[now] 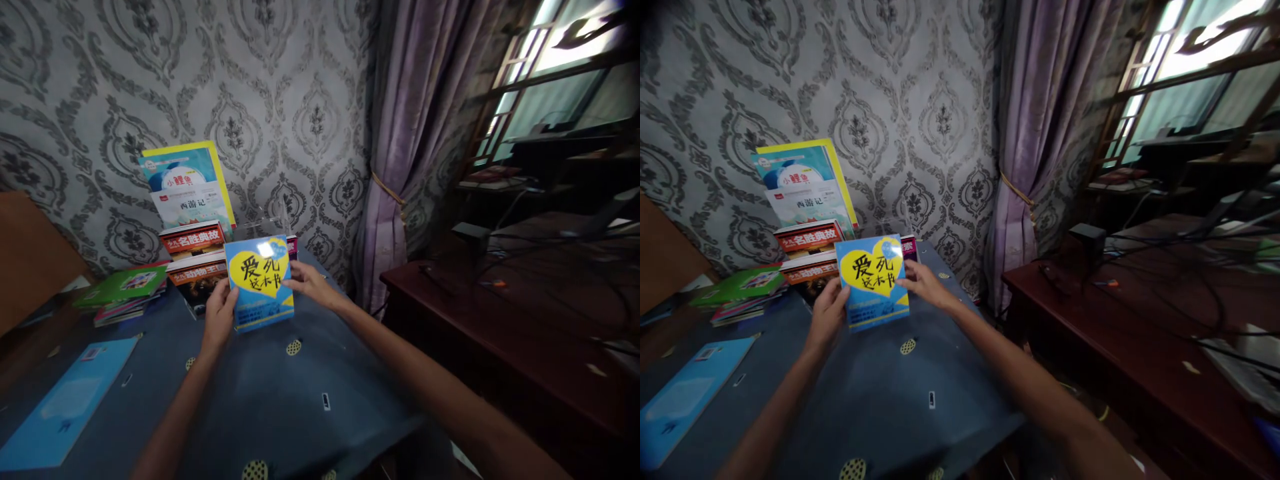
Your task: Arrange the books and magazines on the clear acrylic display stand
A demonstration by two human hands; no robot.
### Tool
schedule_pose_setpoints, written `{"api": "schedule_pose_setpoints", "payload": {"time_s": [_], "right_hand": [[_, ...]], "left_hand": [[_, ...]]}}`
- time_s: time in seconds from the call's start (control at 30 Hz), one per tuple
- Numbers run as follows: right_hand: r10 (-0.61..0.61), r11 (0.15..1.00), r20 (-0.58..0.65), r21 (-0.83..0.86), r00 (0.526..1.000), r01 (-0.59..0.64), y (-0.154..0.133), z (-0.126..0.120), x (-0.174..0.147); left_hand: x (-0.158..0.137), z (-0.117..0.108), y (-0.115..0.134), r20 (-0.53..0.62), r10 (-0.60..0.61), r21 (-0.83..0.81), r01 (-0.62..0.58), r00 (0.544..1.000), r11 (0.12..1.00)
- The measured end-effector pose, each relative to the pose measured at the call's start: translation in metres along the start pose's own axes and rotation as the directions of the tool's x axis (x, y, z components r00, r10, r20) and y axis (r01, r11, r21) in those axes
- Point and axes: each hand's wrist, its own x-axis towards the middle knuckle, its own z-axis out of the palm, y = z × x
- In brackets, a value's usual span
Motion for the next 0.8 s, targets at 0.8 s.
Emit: {"api": "schedule_pose_setpoints", "payload": {"time_s": [0.8], "right_hand": [[-0.311, 0.89, -0.122, -0.385, 0.943, 0.244, 0.018, -0.057, 0.034]], "left_hand": [[0.045, 0.044, -0.005, 0.0, 0.315, 0.595, -0.253, 0.949, 0.762]]}}
